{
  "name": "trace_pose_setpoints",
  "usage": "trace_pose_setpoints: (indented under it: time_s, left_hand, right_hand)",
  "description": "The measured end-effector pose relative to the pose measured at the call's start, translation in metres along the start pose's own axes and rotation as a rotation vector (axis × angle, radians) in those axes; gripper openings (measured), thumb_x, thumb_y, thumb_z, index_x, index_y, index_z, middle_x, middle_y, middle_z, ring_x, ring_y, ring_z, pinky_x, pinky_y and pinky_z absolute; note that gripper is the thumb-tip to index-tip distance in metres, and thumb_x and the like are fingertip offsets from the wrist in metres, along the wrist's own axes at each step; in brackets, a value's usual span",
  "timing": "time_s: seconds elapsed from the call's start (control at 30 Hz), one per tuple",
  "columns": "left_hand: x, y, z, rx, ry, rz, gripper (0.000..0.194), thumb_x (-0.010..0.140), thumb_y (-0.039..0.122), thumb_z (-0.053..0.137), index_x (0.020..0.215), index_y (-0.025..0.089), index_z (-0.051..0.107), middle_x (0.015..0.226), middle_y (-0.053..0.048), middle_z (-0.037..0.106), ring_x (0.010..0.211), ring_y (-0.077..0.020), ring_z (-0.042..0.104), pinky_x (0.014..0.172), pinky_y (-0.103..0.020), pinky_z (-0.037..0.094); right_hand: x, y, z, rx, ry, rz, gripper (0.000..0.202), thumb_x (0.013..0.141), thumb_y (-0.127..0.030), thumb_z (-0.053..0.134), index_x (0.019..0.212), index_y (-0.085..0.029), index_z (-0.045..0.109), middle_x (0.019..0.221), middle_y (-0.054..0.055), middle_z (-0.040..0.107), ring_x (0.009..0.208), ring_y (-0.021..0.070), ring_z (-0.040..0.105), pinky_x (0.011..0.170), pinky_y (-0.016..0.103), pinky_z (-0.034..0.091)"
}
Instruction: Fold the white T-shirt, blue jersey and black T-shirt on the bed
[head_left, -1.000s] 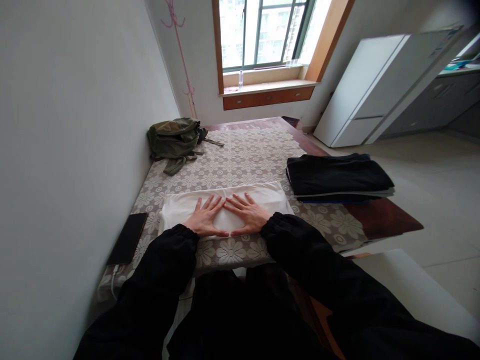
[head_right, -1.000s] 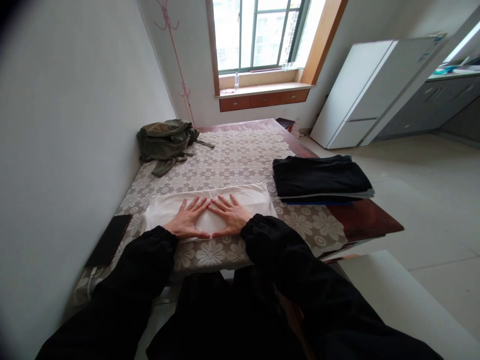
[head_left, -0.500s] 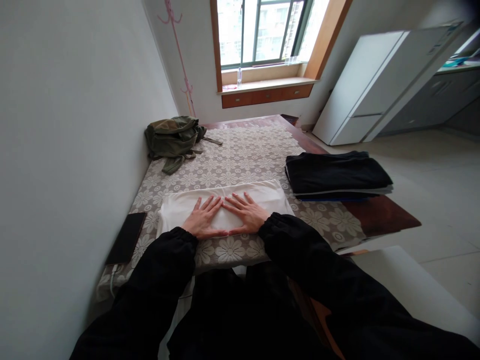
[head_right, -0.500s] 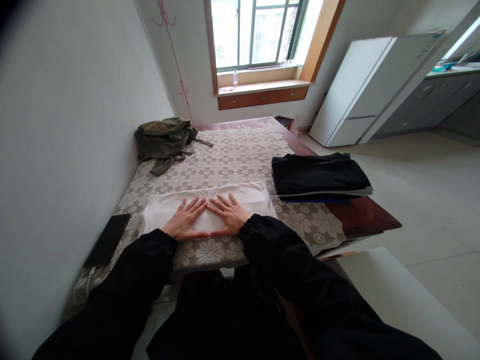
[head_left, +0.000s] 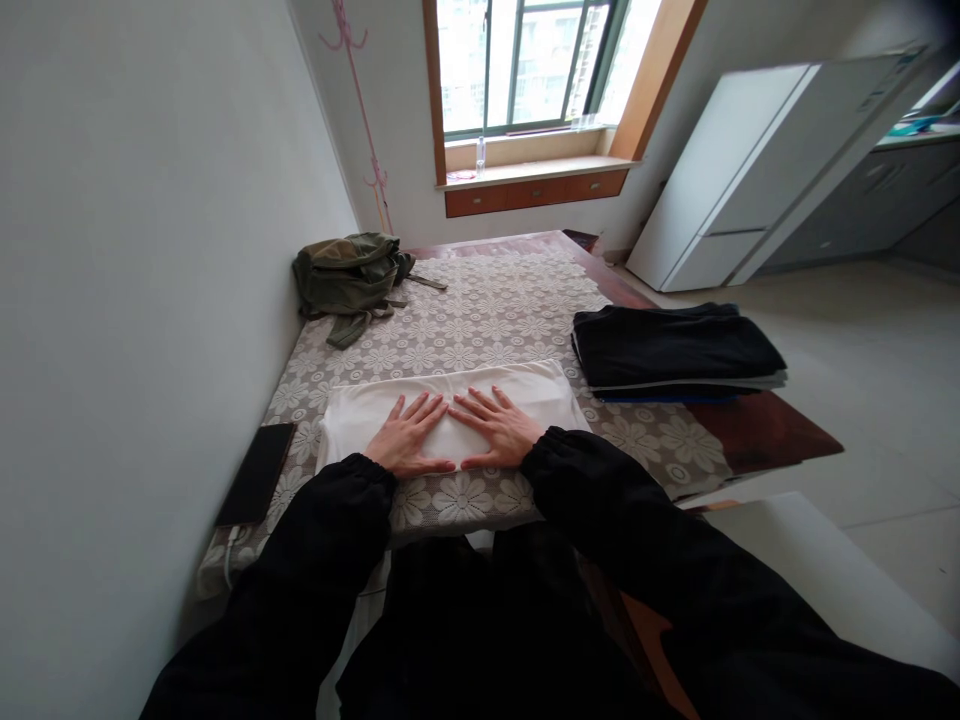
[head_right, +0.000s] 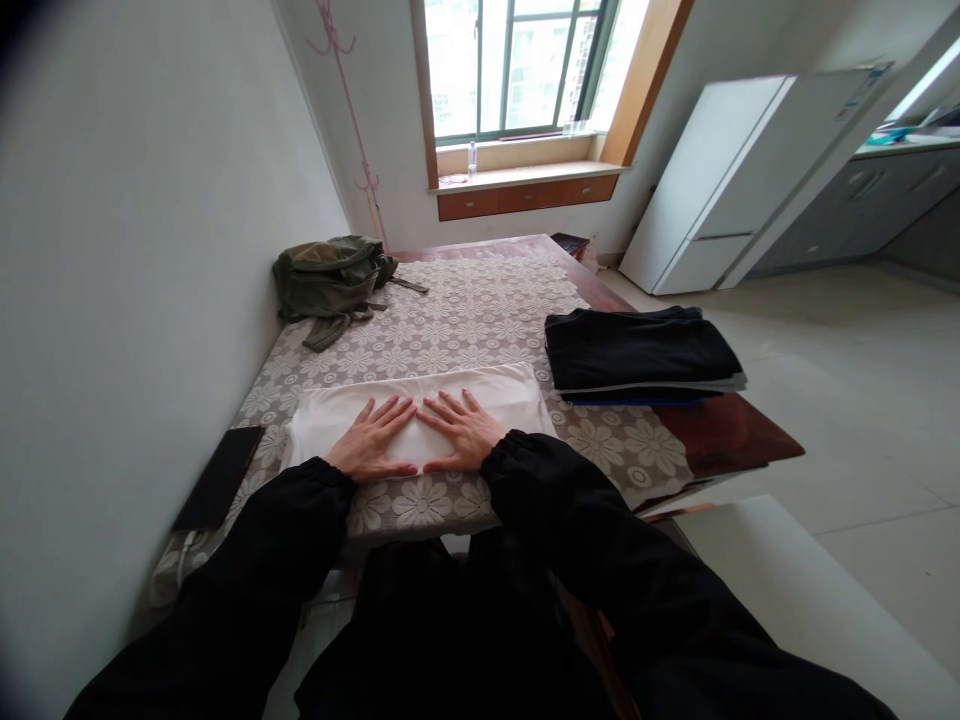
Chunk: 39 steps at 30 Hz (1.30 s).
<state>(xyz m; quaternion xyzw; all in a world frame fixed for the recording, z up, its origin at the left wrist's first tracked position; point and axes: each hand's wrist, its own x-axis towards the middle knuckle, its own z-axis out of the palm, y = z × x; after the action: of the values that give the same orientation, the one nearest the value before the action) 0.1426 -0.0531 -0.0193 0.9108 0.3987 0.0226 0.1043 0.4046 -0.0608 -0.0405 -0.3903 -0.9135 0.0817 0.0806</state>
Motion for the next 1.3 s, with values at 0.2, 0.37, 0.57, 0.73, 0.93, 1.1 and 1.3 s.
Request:
trace_pose_setpoints:
  time_s: [0.2,0.37,0.57,0.73,0.93,1.1,1.3]
  left_hand:
    - [-0.005,-0.003,-0.002,-0.005,-0.002,-0.007,0.108,0.080,0.087,0.052,0.165,0.027,0.022,0.171,-0.007,0.024,0.160,-0.0312,0.015,0.130,-0.054,0.001]
    - [-0.008,-0.005,-0.002,0.003,0.017,-0.008,0.105,0.081,0.085,0.053,0.165,0.030,0.022,0.171,-0.005,0.026,0.159,-0.0320,0.017,0.130,-0.054,0.005]
    - [-0.012,-0.008,-0.004,0.002,0.016,-0.013,0.106,0.081,0.085,0.054,0.165,0.028,0.024,0.171,-0.006,0.025,0.159,-0.0317,0.017,0.130,-0.053,0.007]
    - [-0.017,-0.012,-0.006,0.001,0.014,-0.038,0.107,0.080,0.086,0.053,0.165,0.027,0.025,0.171,-0.006,0.025,0.159,-0.0310,0.018,0.130,-0.052,0.007]
    - [-0.024,-0.017,-0.010,0.010,0.013,-0.059,0.107,0.079,0.085,0.055,0.165,0.028,0.025,0.171,-0.006,0.027,0.158,-0.0327,0.021,0.130,-0.053,0.010]
    - [-0.030,-0.023,-0.008,0.010,0.030,-0.067,0.108,0.078,0.087,0.055,0.165,0.028,0.026,0.171,-0.006,0.027,0.159,-0.0319,0.020,0.130,-0.052,0.011]
    - [-0.037,-0.031,-0.009,0.008,0.022,-0.092,0.111,0.076,0.088,0.055,0.164,0.027,0.027,0.171,-0.007,0.026,0.159,-0.0314,0.018,0.130,-0.051,0.010]
  right_hand:
    - [-0.005,0.006,0.000,0.001,-0.002,0.005,0.103,0.085,-0.086,0.048,0.166,-0.030,0.020,0.172,0.006,0.021,0.158,0.0382,0.015,0.126,0.066,0.002]
    - [-0.012,0.013,-0.001,-0.024,0.005,0.023,0.101,0.085,-0.084,0.050,0.166,-0.031,0.019,0.172,0.006,0.022,0.158,0.0388,0.016,0.126,0.066,0.004]
    - [-0.022,0.018,-0.004,-0.045,0.010,0.047,0.099,0.086,-0.083,0.049,0.166,-0.033,0.018,0.171,0.004,0.024,0.158,0.0379,0.017,0.126,0.065,0.007]
    - [-0.029,0.024,-0.006,-0.058,0.020,0.063,0.101,0.085,-0.084,0.050,0.166,-0.032,0.017,0.171,0.005,0.025,0.157,0.0383,0.018,0.127,0.065,0.007]
    - [-0.032,0.028,-0.006,-0.069,0.034,0.067,0.103,0.084,-0.084,0.052,0.166,-0.032,0.017,0.170,0.005,0.026,0.157,0.0386,0.019,0.127,0.064,0.009]
    - [-0.033,0.030,-0.006,-0.065,0.032,0.068,0.106,0.083,-0.086,0.051,0.166,-0.031,0.017,0.170,0.005,0.026,0.157,0.0392,0.019,0.127,0.065,0.008]
    - [-0.045,0.040,-0.008,-0.074,0.022,0.090,0.106,0.083,-0.089,0.047,0.166,-0.029,0.018,0.170,0.006,0.027,0.157,0.0378,0.020,0.127,0.065,0.006]
